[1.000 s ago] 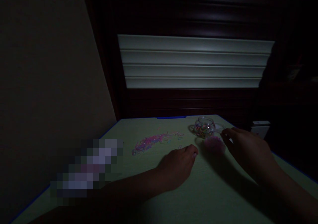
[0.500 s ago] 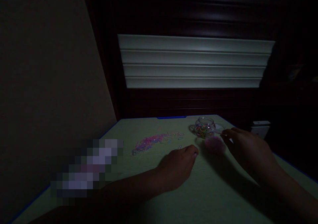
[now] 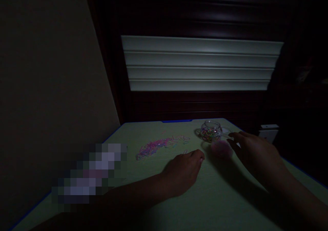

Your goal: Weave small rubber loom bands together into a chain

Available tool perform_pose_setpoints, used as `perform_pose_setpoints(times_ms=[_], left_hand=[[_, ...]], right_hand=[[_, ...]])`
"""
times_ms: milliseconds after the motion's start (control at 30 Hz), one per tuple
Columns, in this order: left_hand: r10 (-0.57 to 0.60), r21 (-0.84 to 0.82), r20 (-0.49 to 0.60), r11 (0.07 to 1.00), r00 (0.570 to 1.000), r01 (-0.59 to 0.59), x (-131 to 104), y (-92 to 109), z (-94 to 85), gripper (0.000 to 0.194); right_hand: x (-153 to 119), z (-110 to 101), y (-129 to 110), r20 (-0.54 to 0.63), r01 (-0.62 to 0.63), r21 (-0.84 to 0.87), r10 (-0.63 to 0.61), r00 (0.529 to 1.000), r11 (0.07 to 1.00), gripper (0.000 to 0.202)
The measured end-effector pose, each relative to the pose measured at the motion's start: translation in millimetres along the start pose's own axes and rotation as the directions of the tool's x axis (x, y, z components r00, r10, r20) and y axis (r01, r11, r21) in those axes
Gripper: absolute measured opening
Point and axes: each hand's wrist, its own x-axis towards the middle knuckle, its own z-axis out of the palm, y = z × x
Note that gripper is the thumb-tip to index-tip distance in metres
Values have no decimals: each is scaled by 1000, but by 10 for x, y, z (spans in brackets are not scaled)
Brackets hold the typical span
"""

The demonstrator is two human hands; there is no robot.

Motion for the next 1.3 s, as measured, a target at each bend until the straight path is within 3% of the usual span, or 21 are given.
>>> perform_pose_setpoints(times_ms=[300, 500, 767, 933, 1067, 1300], left_hand=[[-8, -29, -7, 1000, 1000, 8, -3, 2, 7, 25], [-17, -25, 0, 1000, 1000, 17, 1, 16, 2, 26], [13, -35, -16, 999, 1000, -14, 3, -11, 22, 25], [-3, 17, 10, 1000, 1000, 3, 9, 2, 9, 26], [11, 13, 18, 1000, 1000, -11, 13, 20, -7, 25], [53, 29, 13, 998, 998, -54, 11, 8, -17, 24]], right_hand=[[-7, -24, -13, -20, 17, 11, -17, 1000, 1000, 24], [7, -28, -28, -55, 146, 34, -144, 988, 989, 22], [4, 19, -86, -131, 366, 141, -349, 928, 920, 17], [9, 70, -130, -49, 508, 211, -510, 859, 835, 18], [17, 59, -156, 27, 519, 280, -547, 837, 808, 17], [3, 72, -153, -4, 502, 345, -533, 846, 793, 18]])
